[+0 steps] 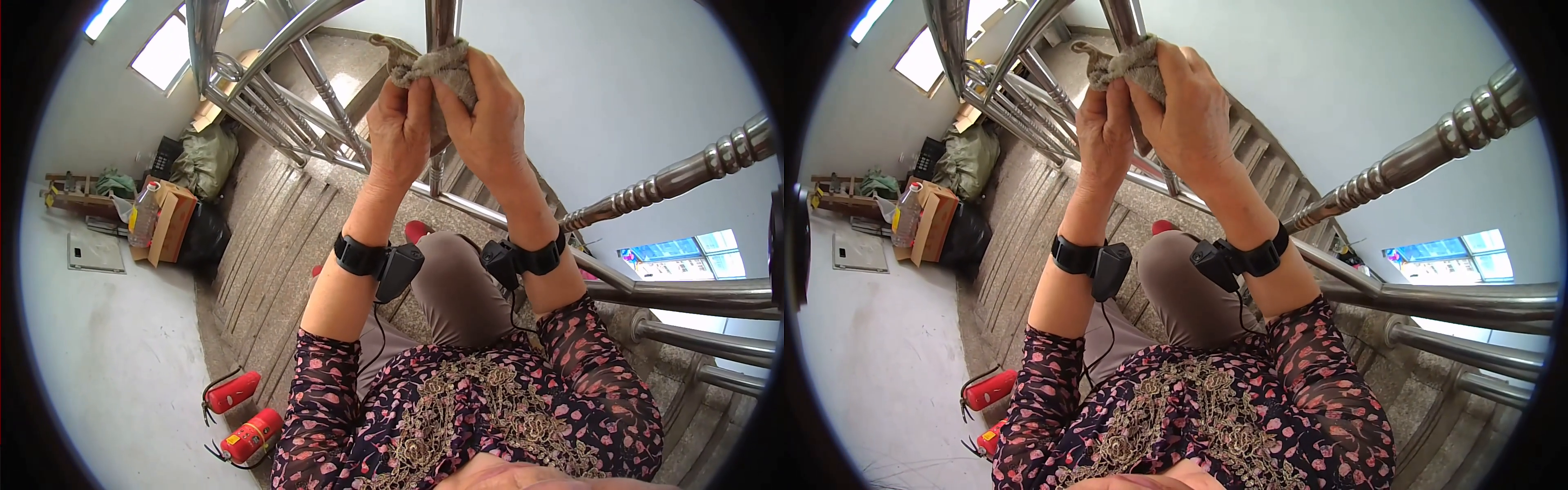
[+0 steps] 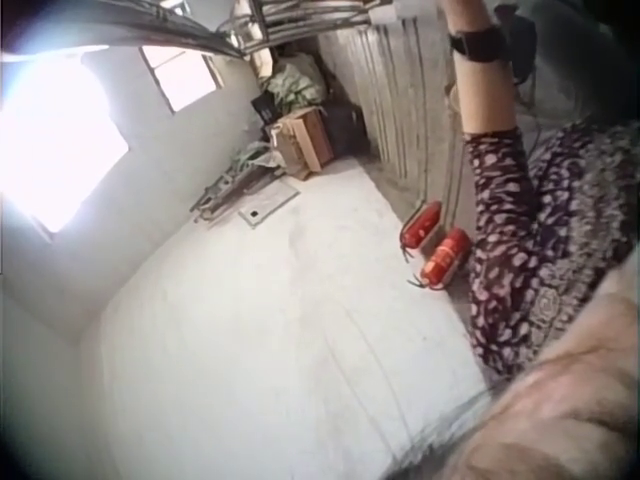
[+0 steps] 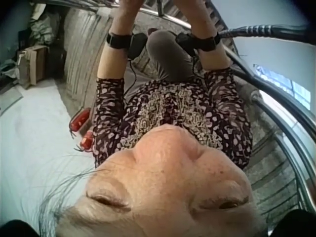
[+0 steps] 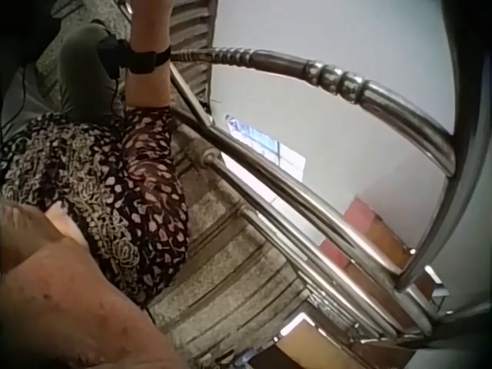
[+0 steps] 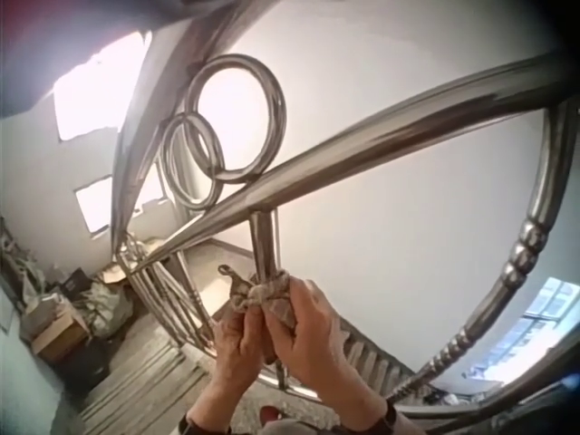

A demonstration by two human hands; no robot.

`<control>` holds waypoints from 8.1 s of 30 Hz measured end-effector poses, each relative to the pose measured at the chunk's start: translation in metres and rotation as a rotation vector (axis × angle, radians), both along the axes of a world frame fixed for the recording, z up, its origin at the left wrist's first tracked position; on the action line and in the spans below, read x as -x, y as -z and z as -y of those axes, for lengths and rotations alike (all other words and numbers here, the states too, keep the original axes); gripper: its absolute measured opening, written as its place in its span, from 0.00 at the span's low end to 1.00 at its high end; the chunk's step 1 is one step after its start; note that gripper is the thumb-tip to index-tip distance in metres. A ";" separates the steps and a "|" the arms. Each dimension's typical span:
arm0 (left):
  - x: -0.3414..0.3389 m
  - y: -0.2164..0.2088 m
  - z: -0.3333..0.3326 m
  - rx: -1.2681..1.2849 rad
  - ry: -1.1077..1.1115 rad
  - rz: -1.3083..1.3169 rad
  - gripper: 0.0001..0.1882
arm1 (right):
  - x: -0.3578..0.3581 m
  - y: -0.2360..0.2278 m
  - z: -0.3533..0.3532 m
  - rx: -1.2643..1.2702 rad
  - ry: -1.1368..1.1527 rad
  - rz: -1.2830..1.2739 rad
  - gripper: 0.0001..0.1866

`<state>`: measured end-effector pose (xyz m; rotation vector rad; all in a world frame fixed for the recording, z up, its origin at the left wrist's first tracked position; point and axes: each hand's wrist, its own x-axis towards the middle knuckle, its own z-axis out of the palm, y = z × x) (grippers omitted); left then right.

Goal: Cleaning a metal staircase railing using a cloth.

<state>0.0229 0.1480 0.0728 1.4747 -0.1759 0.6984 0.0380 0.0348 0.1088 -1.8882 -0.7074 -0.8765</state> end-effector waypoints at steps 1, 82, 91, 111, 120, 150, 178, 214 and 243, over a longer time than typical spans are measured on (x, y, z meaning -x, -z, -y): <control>0.000 0.003 0.000 0.021 0.015 -0.010 0.14 | 0.001 0.002 0.000 0.000 -0.004 -0.004 0.15; 0.015 -0.177 -0.015 -0.361 -0.195 -0.008 0.27 | 0.000 -0.175 -0.033 0.164 0.438 0.563 0.22; -0.021 -0.106 -0.036 -0.787 -0.713 0.537 0.11 | 0.022 -0.149 -0.033 0.275 0.538 0.808 0.20; -0.037 -0.108 -0.059 -0.747 -0.476 0.255 0.19 | -0.008 -0.137 -0.087 0.243 0.453 0.704 0.18; -0.029 -0.062 -0.030 -0.702 -0.591 0.584 0.29 | 0.014 -0.080 -0.044 0.375 0.195 0.635 0.20; -0.003 0.034 0.009 -0.183 0.016 0.122 0.14 | 0.006 0.020 0.002 -0.094 -0.043 -0.116 0.23; 0.006 0.206 -0.038 -0.063 0.613 -0.637 0.09 | -0.004 0.176 0.022 0.198 -0.235 -0.498 0.17; 0.048 0.295 -0.025 0.686 0.825 -0.943 0.18 | 0.017 0.213 0.047 1.036 -0.137 -0.570 0.17; 0.008 0.091 0.040 -1.238 0.989 -0.459 0.17 | 0.096 0.137 0.126 0.697 -0.137 -0.596 0.11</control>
